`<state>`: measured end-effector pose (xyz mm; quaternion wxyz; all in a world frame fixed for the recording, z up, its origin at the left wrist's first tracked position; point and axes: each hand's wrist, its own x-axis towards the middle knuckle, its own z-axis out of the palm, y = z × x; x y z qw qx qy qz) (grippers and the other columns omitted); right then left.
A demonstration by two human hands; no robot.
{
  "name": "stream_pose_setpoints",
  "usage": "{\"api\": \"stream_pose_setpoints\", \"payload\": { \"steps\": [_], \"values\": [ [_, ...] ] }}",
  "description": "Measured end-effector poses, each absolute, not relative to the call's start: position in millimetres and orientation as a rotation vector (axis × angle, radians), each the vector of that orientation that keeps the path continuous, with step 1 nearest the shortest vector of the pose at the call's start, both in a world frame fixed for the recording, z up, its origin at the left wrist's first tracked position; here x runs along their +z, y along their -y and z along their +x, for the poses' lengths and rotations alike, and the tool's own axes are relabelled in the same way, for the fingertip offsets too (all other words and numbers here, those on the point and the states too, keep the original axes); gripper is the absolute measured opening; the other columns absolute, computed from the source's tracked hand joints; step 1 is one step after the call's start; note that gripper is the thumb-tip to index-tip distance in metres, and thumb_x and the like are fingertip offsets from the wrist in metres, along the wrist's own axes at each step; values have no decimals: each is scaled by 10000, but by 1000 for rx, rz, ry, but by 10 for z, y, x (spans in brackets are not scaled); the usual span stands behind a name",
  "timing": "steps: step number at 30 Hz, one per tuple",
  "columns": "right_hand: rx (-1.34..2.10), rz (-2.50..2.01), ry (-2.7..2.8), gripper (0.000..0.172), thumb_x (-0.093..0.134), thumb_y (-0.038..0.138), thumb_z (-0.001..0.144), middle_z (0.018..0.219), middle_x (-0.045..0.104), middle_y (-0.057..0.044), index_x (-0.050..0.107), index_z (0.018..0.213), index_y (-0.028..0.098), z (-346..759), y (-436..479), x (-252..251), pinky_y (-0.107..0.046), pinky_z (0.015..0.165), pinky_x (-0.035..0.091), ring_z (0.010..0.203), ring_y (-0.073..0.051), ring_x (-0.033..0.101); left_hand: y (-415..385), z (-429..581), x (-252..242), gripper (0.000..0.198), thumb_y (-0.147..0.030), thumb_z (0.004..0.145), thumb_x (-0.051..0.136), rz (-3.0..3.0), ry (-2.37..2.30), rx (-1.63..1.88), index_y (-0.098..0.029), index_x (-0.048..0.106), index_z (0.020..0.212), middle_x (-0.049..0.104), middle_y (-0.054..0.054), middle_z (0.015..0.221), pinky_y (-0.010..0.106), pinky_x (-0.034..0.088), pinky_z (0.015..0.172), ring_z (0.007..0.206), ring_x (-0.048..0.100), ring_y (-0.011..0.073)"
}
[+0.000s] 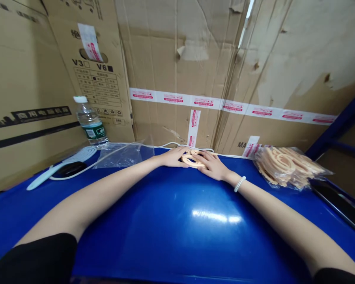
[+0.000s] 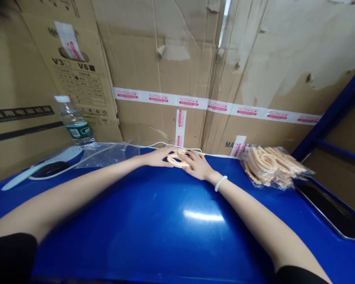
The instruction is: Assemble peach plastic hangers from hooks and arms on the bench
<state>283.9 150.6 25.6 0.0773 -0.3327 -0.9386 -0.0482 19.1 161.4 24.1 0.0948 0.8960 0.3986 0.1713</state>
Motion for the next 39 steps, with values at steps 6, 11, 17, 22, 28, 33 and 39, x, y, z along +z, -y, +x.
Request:
{"api": "stream_pose_setpoints", "payload": {
  "steps": [6, 11, 17, 22, 28, 33, 39],
  "values": [
    [-300, -1088, 2729, 639, 479, 509, 1023, 1615, 337, -197, 365, 1578, 214, 2767, -1476, 247, -599, 1174, 235, 1513, -387, 223, -1486, 404, 265, 789, -399, 869, 664, 2767, -1163, 606, -179, 328, 1549, 450, 179, 1566, 506, 323, 1184, 1449, 421, 344],
    [-360, -1106, 2621, 555, 503, 424, 1018, 1591, 371, -188, 447, 1522, 199, 2813, -1102, 339, -608, 1181, 227, 1518, -402, 200, -1390, 557, 285, 682, -356, 951, 595, 2801, -1218, 553, -127, 332, 1537, 478, 230, 1529, 553, 368, 1138, 1414, 465, 373],
    [-150, -1030, 2304, 465, 495, 375, 1002, 1407, 545, -174, 490, 1437, 210, 3040, -578, 586, -524, 1068, 443, 1315, -333, 501, -1248, 551, 415, 628, -189, 864, 705, 2855, -1236, 579, -154, 455, 1439, 548, 207, 1440, 534, 416, 1107, 1362, 509, 372],
    [603, -1169, 1877, 583, 595, 517, 912, 1126, 651, -126, 450, 1386, 209, 3047, -420, 517, -346, 566, 569, 813, -236, 671, -754, 522, 367, 621, -241, 937, 641, 2893, -1188, 806, -159, 367, 1488, 446, 200, 1505, 516, 407, 1145, 1418, 434, 355],
    [1462, -1067, 1674, 439, 715, 587, 822, 617, 616, 18, 554, 854, 180, 2803, -286, 239, -195, 348, 381, 406, -89, 508, -192, 530, 32, 659, -289, 954, 631, 2756, -1060, 1077, -194, 317, 1526, 494, 177, 1413, 496, 482, 1091, 1314, 522, 328],
    [1316, -1060, 1760, 411, 734, 556, 839, 503, 560, 53, 590, 782, 175, 2858, -153, 220, -184, 374, 370, 383, -70, 463, -95, 513, -7, 390, -308, 1018, 540, 2441, -1038, 1135, -180, 513, 1386, 613, 127, 1275, 351, 547, 911, 1076, 639, 221],
    [1318, -1065, 1738, 371, 734, 518, 862, 521, 602, 32, 645, 850, 158, 2956, -151, 268, -190, 414, 389, 415, -79, 497, -134, 493, 111, 135, -248, 960, 631, 2377, -1061, 1179, -172, 709, 1040, 664, 0, 786, 238, 448, 627, 642, 537, 112]
  ]
}}
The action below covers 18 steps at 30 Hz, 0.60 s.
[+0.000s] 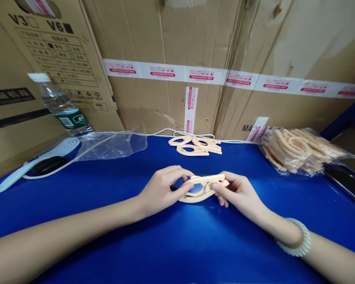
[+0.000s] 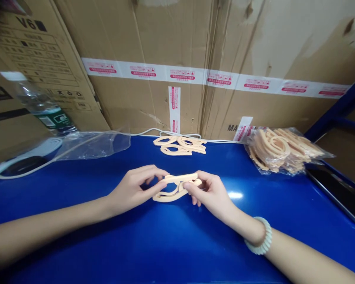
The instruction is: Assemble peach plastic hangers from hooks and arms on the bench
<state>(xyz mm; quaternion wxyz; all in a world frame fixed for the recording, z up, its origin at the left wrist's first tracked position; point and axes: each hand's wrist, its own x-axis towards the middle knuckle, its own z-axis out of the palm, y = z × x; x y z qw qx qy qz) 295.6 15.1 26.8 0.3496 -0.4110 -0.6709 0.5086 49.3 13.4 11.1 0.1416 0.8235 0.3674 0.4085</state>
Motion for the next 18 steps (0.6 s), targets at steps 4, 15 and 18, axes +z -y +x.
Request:
{"api": "stream_pose_setpoints", "payload": {
  "steps": [4, 15, 18],
  "values": [
    [1373, -1082, 1710, 376, 756, 517, 843, 565, 623, 15, 671, 843, 151, 2966, -171, 269, -192, 435, 444, 456, -87, 532, -125, 508, 78, 98, -240, 922, 648, 2205, -1115, 1136, -177, 698, 976, 629, -34, 746, 194, 372, 493, 489, 434, 51],
    [1358, -1094, 1612, 376, 770, 512, 832, 693, 618, -2, 673, 860, 150, 2985, -205, 244, -213, 466, 472, 518, -97, 559, -97, 561, 34, 148, -264, 915, 575, 1603, -1074, 1104, -207, 443, 952, 596, -55, 742, 216, 551, 502, 520, 652, 103],
    [1334, -1094, 1498, 340, 756, 493, 858, 640, 519, 49, 643, 895, 175, 2993, -194, 237, -182, 435, 374, 494, -70, 456, -132, 563, 17, 176, -284, 936, 552, 1532, -1060, 1240, -216, 396, 985, 610, -36, 862, 231, 553, 483, 523, 657, 98]
  ]
}}
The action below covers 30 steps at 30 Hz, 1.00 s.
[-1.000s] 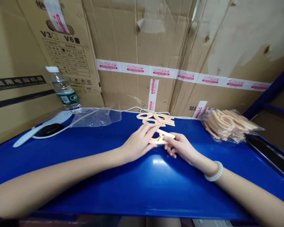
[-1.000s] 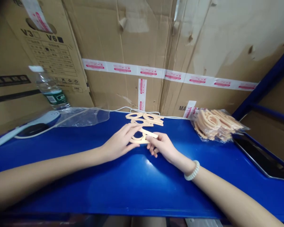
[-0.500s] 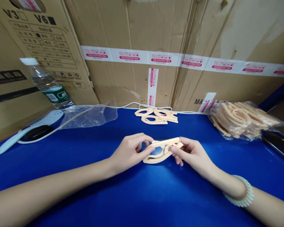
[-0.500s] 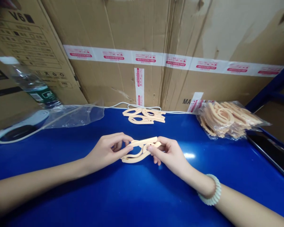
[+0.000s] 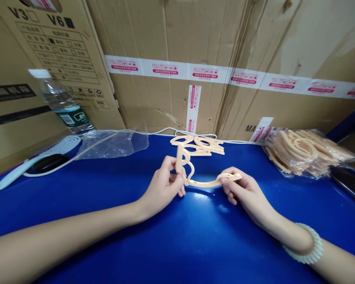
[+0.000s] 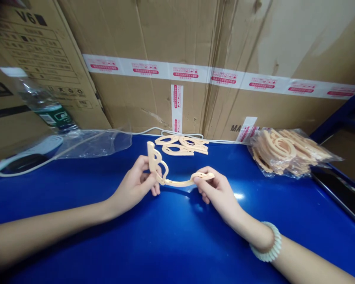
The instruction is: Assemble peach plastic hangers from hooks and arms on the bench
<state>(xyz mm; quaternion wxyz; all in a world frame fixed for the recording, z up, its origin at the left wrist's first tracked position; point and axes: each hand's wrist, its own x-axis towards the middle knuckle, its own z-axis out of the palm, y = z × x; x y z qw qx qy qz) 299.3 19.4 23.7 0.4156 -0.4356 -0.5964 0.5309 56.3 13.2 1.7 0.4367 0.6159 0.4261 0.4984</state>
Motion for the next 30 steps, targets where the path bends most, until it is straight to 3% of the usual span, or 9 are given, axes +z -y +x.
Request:
{"api": "stream_pose_setpoints", "payload": {
  "steps": [2, 9, 11, 14, 17, 21, 24, 27, 30],
  "values": [
    [1326, -1102, 1438, 327, 763, 476, 858, 647, 487, 55, 628, 875, 179, 3000, -189, 226, -172, 438, 328, 504, -58, 411, -157, 553, 5, 193, -320, 958, 533, 1498, -1049, 1311, -222, 378, 1018, 600, -32, 905, 236, 550, 467, 518, 655, 95],
    [1342, -1058, 1172, 356, 851, 453, 763, 689, 461, 50, 609, 828, 200, 2997, -252, 231, -159, 424, 360, 551, -73, 390, -189, 508, -6, 207, -400, 1005, 489, 1456, -1080, 1377, -211, 410, 1029, 596, -36, 834, 223, 486, 475, 521, 598, 87],
    [1389, -1027, 1145, 376, 889, 426, 718, 699, 503, 44, 602, 808, 200, 2996, -283, 229, -165, 441, 425, 571, -82, 472, -174, 496, 13, 191, -389, 1005, 489, 1475, -1110, 1386, -205, 442, 1023, 565, -51, 758, 220, 458, 503, 542, 557, 90],
    [1465, -1041, 1208, 397, 932, 392, 659, 783, 646, -4, 644, 842, 189, 2996, -291, 209, -224, 593, 576, 688, -131, 646, -148, 479, 55, 158, -349, 987, 504, 1607, -1117, 1376, -195, 496, 953, 499, -51, 708, 226, 415, 565, 606, 492, 101],
    [1446, -1075, 1350, 371, 908, 417, 695, 835, 730, -62, 711, 900, 178, 2996, -257, 195, -290, 710, 628, 765, -185, 720, -144, 468, 78, 146, -319, 953, 533, 1784, -958, 1273, -185, 540, 894, 544, 2, 838, 260, 451, 678, 755, 536, 137],
    [1063, -1006, 1628, 266, 860, 438, 746, 897, 753, -83, 774, 802, 193, 3005, -233, 218, -321, 737, 633, 801, -213, 723, -162, 471, 68, 161, -296, 930, 558, 1840, -660, 1066, -174, 576, 826, 606, 86, 1098, 336, 499, 903, 1031, 600, 210],
    [934, -1017, 1684, 237, 828, 436, 784, 902, 775, -92, 787, 804, 203, 3011, -236, 230, -330, 725, 638, 815, -233, 737, -159, 487, 81, 127, -291, 935, 568, 1724, -674, 976, -179, 570, 877, 609, 108, 1251, 359, 505, 952, 1155, 607, 236],
    [955, -994, 1748, 206, 799, 412, 828, 921, 790, -98, 794, 846, 207, 3006, -223, 225, -352, 717, 649, 802, -245, 753, -148, 515, 106, 165, -291, 928, 587, 1607, -757, 886, -197, 558, 1060, 611, 113, 1329, 331, 535, 849, 1038, 670, 206],
    [858, -784, 1950, 142, 731, 344, 912, 947, 788, -87, 807, 900, 225, 2990, -189, 223, -353, 784, 634, 863, -232, 749, -136, 551, 103, 245, -278, 919, 612, 1620, -758, 806, -192, 550, 1140, 705, 83, 1129, 289, 526, 750, 868, 684, 168]
  ]
}}
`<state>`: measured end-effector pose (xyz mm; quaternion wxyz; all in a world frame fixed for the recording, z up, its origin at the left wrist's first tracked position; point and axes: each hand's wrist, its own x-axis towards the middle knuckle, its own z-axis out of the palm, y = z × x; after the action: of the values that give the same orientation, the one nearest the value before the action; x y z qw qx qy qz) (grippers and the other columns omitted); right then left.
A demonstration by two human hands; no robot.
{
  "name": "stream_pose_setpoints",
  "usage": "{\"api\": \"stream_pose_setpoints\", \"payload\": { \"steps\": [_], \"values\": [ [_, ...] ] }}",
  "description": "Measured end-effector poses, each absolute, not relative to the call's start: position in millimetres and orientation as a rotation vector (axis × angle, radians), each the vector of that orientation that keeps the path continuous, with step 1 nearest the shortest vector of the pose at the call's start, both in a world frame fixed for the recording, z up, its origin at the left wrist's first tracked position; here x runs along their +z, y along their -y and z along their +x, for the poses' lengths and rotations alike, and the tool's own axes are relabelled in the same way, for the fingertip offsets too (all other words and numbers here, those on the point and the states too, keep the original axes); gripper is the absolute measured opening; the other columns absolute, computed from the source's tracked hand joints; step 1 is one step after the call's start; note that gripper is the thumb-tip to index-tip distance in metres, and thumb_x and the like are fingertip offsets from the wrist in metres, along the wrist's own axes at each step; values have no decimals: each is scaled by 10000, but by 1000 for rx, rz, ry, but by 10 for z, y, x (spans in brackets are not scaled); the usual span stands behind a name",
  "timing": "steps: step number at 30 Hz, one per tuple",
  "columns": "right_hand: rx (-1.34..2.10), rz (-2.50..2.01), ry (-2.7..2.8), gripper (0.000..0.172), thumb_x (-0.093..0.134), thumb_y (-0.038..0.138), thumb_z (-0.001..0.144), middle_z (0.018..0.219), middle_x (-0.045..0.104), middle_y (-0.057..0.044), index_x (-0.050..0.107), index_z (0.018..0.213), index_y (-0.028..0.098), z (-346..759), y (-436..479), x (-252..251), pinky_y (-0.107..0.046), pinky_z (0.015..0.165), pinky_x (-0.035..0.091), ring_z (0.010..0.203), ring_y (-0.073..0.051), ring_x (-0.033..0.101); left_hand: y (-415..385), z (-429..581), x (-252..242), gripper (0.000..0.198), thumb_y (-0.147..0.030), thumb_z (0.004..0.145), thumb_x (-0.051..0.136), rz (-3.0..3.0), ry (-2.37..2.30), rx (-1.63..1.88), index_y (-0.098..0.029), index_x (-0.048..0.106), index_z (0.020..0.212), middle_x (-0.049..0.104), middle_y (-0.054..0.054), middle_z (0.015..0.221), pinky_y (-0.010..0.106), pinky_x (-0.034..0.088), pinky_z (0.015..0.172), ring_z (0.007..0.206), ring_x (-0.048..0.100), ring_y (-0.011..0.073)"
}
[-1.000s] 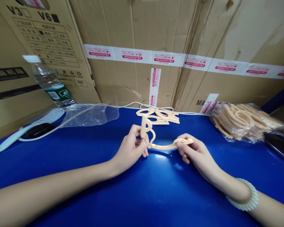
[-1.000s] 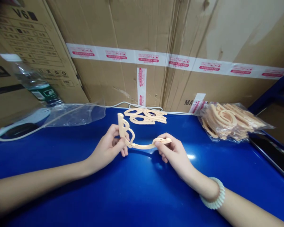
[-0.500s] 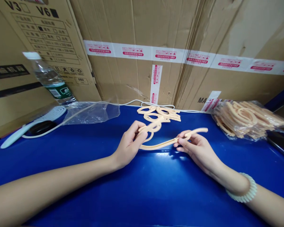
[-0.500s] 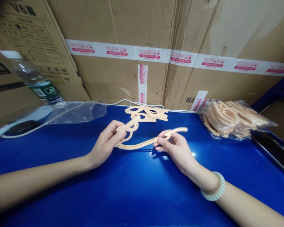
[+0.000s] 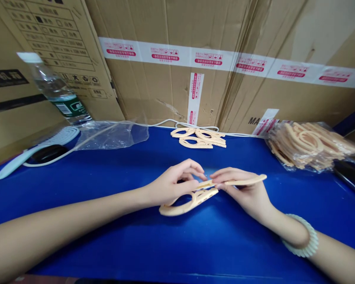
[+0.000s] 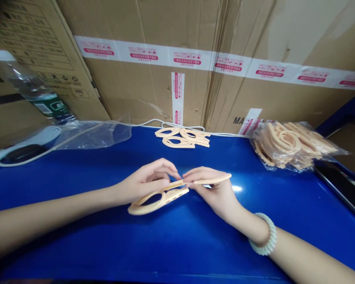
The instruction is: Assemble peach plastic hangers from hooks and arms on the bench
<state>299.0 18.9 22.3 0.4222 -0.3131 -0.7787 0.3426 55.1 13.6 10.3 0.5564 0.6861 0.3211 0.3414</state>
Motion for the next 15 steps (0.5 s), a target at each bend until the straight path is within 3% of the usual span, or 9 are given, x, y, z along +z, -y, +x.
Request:
{"api": "stream_pose_setpoints", "payload": {
  "steps": [4, 15],
  "values": [
    [705, -668, 2120, 155, 663, 312, 974, 969, 773, -78, 803, 987, 247, 2970, -145, 241, -317, 748, 614, 848, -203, 736, -103, 586, 90, 187, -270, 956, 580, 1787, -749, 699, -176, 620, 1113, 692, -2, 805, 248, 475, 686, 726, 641, 136],
    [626, -598, 2150, 154, 620, 185, 990, 959, 776, -63, 766, 1009, 230, 2983, -160, 199, -326, 763, 594, 874, -197, 723, -68, 593, 130, 301, -285, 1049, 402, 2142, -851, 643, -175, 674, 1118, 726, 25, 907, 252, 421, 718, 785, 632, 149]
  ]
}}
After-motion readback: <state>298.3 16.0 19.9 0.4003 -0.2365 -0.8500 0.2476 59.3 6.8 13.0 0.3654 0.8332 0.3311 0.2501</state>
